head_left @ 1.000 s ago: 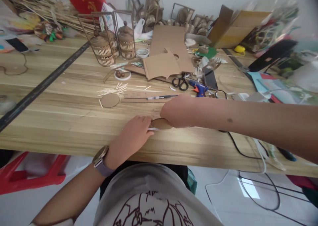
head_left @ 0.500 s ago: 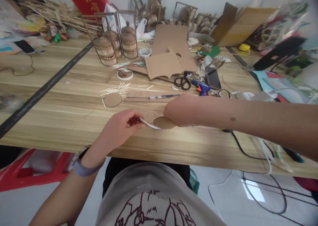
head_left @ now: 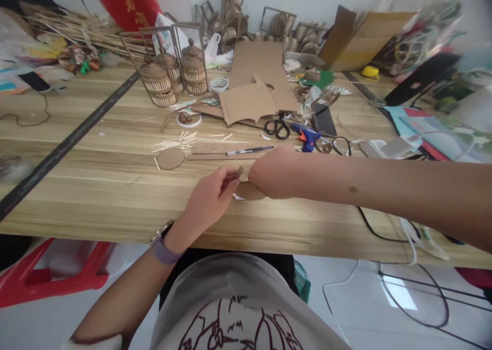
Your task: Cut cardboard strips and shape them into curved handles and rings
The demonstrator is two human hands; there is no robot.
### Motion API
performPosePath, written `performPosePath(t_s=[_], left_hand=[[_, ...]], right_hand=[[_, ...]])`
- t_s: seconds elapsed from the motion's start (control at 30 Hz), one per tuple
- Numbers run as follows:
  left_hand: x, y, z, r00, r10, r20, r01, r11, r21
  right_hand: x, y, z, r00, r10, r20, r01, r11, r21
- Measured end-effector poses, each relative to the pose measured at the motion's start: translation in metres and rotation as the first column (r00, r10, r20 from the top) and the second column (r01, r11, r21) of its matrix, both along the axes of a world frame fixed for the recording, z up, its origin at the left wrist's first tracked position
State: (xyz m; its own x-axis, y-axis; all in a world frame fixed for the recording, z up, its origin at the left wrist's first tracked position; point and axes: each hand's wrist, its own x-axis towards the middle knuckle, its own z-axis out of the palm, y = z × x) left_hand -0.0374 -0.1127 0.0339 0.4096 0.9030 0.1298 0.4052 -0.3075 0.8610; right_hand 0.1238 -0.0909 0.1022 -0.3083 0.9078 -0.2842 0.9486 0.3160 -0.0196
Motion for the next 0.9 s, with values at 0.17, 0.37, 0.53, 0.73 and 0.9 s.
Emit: performPosePath(t_s=[0.17,0.37,0.53,0.73,0.9], left_hand=[[-0.010,0.003,-0.014,0.980,0.106,0.171,-0.085,0.988,-0.127],[-0.015,0.002,-0.026,0.841,0.365,0.399,-0.224,0.907,-0.358],[-0.012,0.000,-0.035,0.841,0.398,0.365,-0.236,0.879,-0.414],[-0.007,-0.001,-0.041,0.774,0.468,0.426,-0.204,0.822,-0.532],[0.006,-0.014,-0.031,0.471,0.572,0.672,-0.088,0.788,-0.609]], right_hand=[[-0.014,-0.012,0.029,0.971,0.068,0.231,-0.022,0.980,-0.199],[-0.016,-0.014,0.039,0.903,0.179,0.389,-0.083,0.964,-0.251],[0.004,-0.015,0.030,0.968,0.107,0.225,-0.073,0.985,-0.156],[0.035,-0.031,0.028,0.996,0.003,-0.089,-0.009,0.998,-0.059],[0.053,-0.050,0.021,0.858,-0.075,-0.509,0.050,0.997,-0.063]])
